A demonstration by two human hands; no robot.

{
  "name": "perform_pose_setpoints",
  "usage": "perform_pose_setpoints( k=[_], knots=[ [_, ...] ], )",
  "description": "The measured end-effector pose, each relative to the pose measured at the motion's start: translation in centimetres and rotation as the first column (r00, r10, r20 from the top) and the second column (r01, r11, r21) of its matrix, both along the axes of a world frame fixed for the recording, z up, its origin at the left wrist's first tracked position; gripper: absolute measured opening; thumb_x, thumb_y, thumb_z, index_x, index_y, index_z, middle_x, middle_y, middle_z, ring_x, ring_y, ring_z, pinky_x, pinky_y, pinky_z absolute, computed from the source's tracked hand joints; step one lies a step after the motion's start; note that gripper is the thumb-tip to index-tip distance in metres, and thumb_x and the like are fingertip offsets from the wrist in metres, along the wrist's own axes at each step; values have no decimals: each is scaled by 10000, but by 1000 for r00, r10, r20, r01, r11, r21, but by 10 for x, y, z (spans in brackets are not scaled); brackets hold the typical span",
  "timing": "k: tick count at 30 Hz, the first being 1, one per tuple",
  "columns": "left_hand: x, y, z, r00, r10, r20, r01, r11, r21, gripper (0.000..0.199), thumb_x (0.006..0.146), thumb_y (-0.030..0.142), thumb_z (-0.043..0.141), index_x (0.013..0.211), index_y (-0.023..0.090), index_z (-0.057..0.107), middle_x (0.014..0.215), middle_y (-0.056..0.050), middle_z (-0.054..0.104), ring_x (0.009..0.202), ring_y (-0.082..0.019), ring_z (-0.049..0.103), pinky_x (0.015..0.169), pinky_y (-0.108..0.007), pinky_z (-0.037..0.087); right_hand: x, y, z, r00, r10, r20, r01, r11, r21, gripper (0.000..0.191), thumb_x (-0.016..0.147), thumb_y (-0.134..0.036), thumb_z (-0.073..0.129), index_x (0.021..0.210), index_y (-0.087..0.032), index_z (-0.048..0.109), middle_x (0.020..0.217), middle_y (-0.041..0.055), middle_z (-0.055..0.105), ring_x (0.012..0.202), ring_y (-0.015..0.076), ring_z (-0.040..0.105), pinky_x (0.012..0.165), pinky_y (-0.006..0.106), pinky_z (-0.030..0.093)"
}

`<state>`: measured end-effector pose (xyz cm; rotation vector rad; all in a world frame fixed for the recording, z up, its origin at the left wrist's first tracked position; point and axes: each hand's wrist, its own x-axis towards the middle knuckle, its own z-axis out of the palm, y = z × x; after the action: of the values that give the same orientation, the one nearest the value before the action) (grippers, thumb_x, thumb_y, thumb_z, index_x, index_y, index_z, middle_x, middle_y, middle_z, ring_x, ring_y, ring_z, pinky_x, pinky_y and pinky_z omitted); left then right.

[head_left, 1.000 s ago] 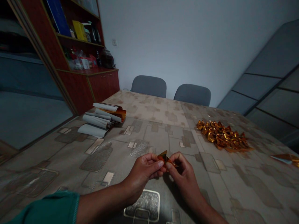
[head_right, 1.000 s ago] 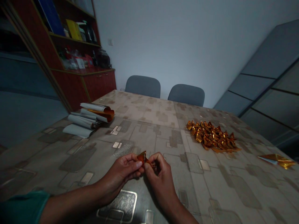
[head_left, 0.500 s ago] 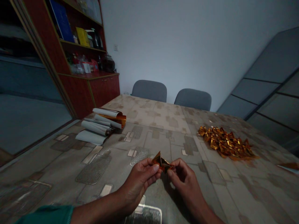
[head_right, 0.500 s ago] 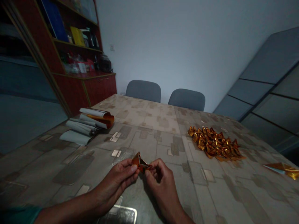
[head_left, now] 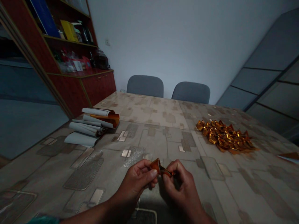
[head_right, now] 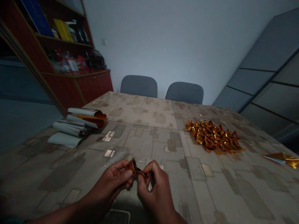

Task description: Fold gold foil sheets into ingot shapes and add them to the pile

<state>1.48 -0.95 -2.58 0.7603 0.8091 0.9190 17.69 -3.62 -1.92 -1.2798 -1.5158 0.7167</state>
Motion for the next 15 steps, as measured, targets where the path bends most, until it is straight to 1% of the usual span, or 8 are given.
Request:
perform_pose_setpoints(
  k=[5,9,11,12,13,15],
  knots=[
    [3,-3,2,999,27,27,-28,999,30,402,643,446,921,801,159,688,628,36,574,566,-85,464,576,-218,373,-6,-3,-3,995,-57,77,52,997,65,182,782,-213,585,655,-241,456,543,-67,443,461,110,433,465,225,332],
    [4,-4,2,996,1,88,-2,1000,7,400,635,429,934,804,150,703,642,33,565,576,-77,449,584,-206,356,-9,-6,-1,998,-40,53,37,998,43,210,773,-215,621,657,-240,448,538,-73,433,462,107,417,470,227,314],
    [3,-4,2,991,-37,132,41,999,-25,409,634,429,937,821,151,704,658,22,580,587,-81,465,599,-206,357,-8,-8,2,999,40,-28,-40,999,-6,214,776,-249,651,677,-237,462,561,-61,469,496,118,453,498,235,336],
    [2,-3,3,986,-67,152,74,996,-41,414,639,429,936,841,151,707,672,13,591,594,-83,476,607,-206,360,-6,-9,4,990,103,-93,-107,993,-40,216,783,-285,671,698,-234,479,585,-50,499,526,128,477,520,241,355],
    [1,-3,3,980,-105,171,116,992,-54,418,646,430,933,863,150,711,693,3,603,599,-83,482,612,-206,361,-5,-9,6,970,161,-179,-176,982,-72,224,795,-340,687,726,-230,504,613,-38,527,559,137,497,544,248,370],
    [-3,-2,6,966,-183,181,194,980,-46,425,666,452,918,887,150,715,730,-13,621,592,-79,479,603,-203,355,-1,-10,9,888,248,-387,-322,936,-140,284,854,-484,667,820,-217,577,688,-8,584,623,151,518,597,267,399]
  ],
)
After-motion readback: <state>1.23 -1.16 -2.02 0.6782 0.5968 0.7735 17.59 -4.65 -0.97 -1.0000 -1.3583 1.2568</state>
